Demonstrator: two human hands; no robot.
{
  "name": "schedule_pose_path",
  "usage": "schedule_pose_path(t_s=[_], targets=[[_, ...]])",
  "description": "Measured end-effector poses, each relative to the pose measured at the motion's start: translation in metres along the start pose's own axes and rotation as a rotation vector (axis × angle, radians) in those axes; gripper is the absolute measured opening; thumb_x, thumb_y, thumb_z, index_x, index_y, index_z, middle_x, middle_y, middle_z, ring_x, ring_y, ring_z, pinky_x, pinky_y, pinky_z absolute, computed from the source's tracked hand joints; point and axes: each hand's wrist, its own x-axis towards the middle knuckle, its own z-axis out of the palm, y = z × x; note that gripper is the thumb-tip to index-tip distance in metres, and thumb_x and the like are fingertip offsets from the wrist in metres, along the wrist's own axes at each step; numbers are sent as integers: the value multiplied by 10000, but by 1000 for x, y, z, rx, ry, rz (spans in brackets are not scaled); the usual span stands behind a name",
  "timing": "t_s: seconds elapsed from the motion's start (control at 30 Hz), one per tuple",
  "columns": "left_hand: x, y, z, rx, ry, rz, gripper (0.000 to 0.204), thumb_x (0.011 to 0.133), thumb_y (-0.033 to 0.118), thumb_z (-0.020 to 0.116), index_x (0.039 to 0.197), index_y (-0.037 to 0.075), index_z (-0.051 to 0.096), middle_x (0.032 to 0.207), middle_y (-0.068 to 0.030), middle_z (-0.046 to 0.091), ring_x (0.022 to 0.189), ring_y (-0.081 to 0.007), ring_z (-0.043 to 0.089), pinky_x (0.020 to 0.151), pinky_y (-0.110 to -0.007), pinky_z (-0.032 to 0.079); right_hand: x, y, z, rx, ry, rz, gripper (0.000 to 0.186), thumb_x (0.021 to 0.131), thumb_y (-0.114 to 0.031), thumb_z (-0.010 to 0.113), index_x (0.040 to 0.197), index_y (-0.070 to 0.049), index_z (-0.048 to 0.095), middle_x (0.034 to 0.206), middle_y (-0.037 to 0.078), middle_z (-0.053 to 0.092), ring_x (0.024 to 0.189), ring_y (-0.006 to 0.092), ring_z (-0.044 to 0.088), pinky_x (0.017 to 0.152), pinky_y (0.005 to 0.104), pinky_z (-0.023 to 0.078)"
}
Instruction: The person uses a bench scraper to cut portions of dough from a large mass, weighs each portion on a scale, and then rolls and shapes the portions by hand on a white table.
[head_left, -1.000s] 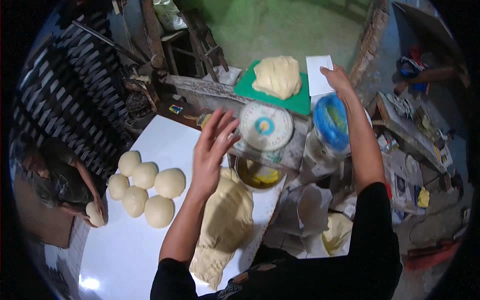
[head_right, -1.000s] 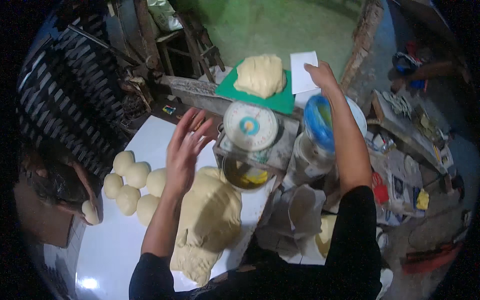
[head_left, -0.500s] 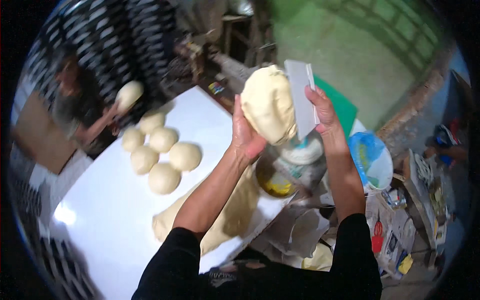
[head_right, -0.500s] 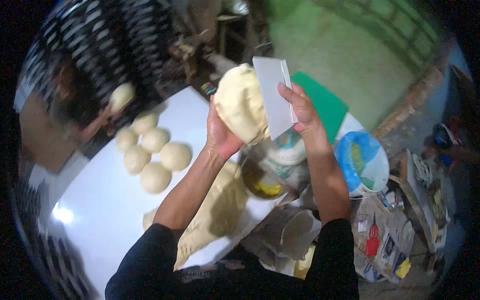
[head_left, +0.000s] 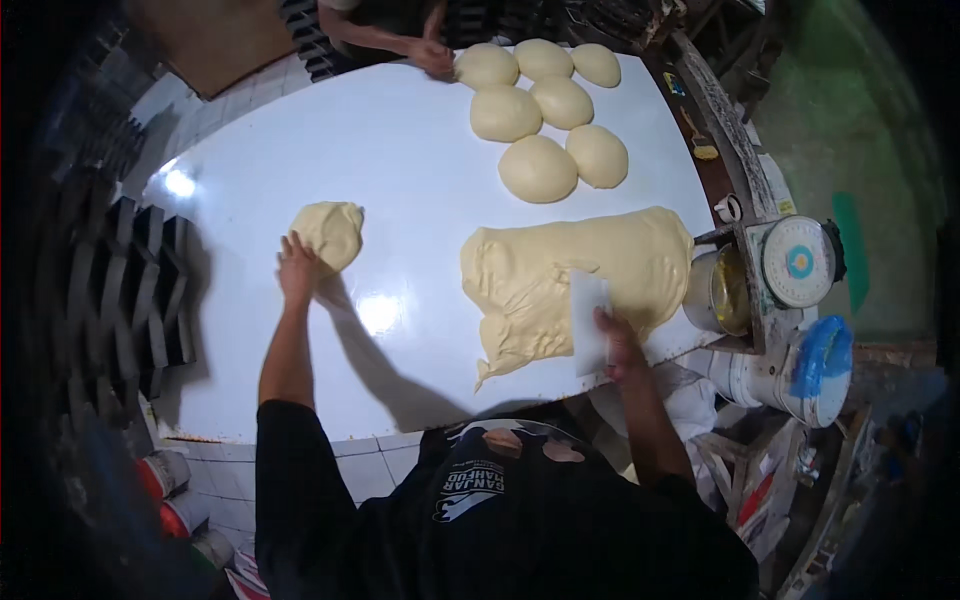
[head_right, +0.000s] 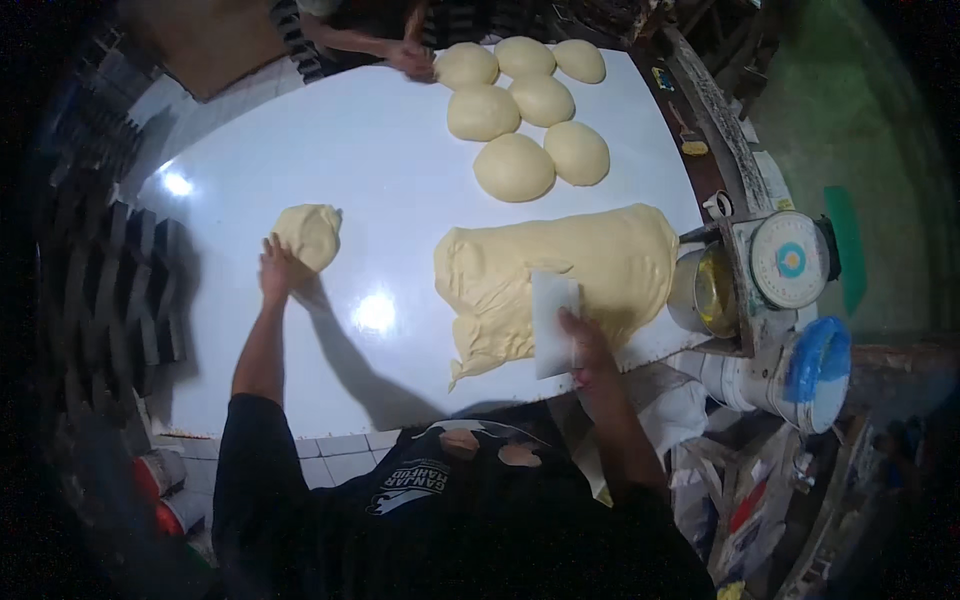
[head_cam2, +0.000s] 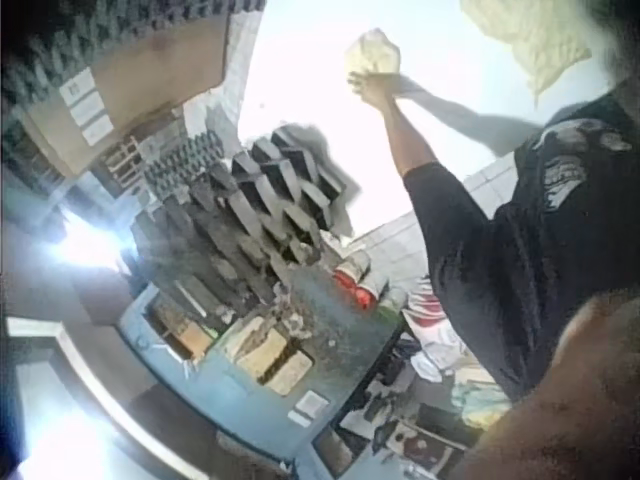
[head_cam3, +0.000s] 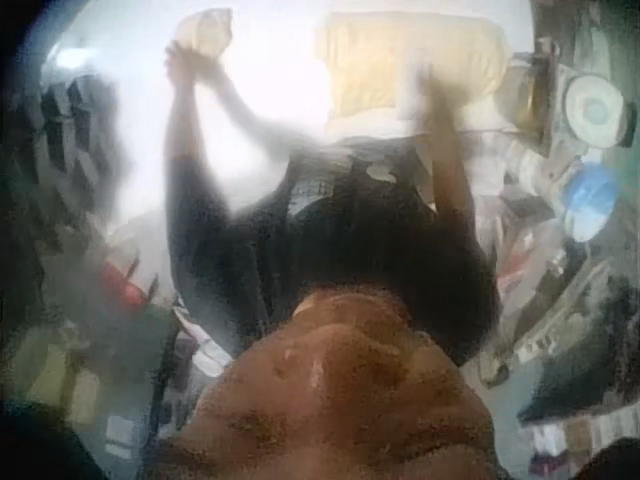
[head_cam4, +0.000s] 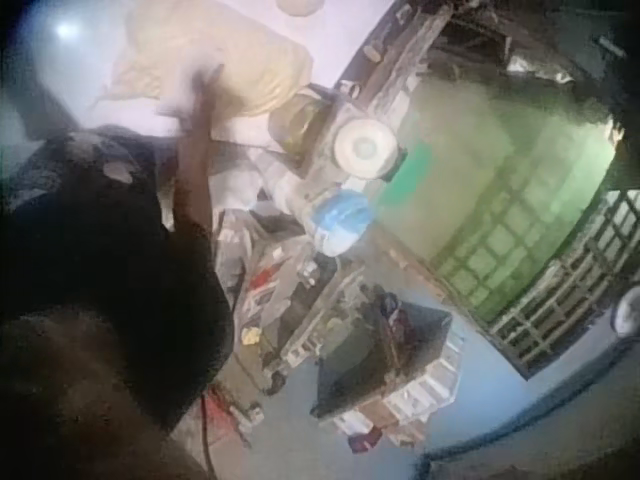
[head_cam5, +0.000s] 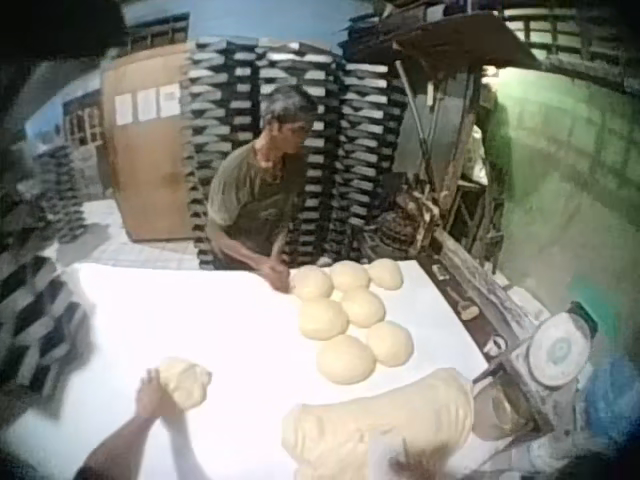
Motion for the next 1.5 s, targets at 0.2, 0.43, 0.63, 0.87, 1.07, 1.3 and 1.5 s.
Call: schedule_pose_path(t_s=[0.2, 0.43, 0.63, 0.87, 1.07, 1.3, 1.5], targets=[[21, -13, -45, 78, -161, 236, 335, 998, 325, 562, 1120, 33, 673, 1158, -271, 697, 1003, -441, 701, 774, -520, 576, -5, 21, 43, -115, 119, -6, 351, 992, -303, 667, 1253, -70, 644, 1010, 0, 694, 751, 101, 672, 554, 252, 500], [-50, 87, -164, -522, 345, 644, 178, 913, -38, 653, 1060, 41, 715, 957, -218, 739, 822, -338, 749, 669, -403, 583, -17, -26, 104, -206, 301, -270, 446, 979, -348, 670, 1314, -58, 621, 1006, -3, 684, 704, 116, 669, 540, 293, 508], [-97, 307, -110, -1078, -220, 860, 442, 953, 10, 612, 1389, -37, 562, 1337, -240, 635, 1162, -384, 650, 1002, -433, 525, 103, -40, 65, -913, 420, -503, 453, 938, -321, 667, 1282, -27, 646, 1021, 162, 733, 941, 302, 721, 832, 436, 557], [-79, 376, 15, -364, -619, 868, 620, 900, 499, 573, 1362, 87, 617, 1306, -227, 654, 1197, -386, 636, 994, -484, 514, 199, -1, 65, -1562, 566, -444, 279, 865, -262, 676, 952, 0, 719, 953, 262, 725, 908, 464, 701, 848, 533, 562], [-109, 311, 24, -587, -576, 604, 497, 933, 431, 595, 1221, 37, 689, 1052, -251, 718, 1031, -428, 683, 896, -496, 533, 229, 16, 92, -1583, 494, -528, 218, 886, -227, 646, 838, -18, 686, 847, 264, 716, 822, 467, 706, 772, 552, 563], [-193, 182, -11, -1292, -672, -12, 549, 1033, 410, 573, 1424, 25, 554, 1326, -234, 622, 1186, -304, 647, 953, -406, 532, 223, 2, 79, -918, 483, -446, 436, 886, -368, 702, 1032, 42, 720, 1032, 297, 713, 981, 449, 694, 858, 503, 548], [-117, 233, -11, -803, -256, 749, 703, 904, 431, 719, 1442, 22, 525, 1404, -232, 581, 1215, -367, 620, 1037, -446, 489, 143, 25, 77, -1403, 412, -278, 398, 874, -316, 668, 1015, 54, 713, 1046, 302, 707, 1006, 463, 685, 874, 506, 550]])
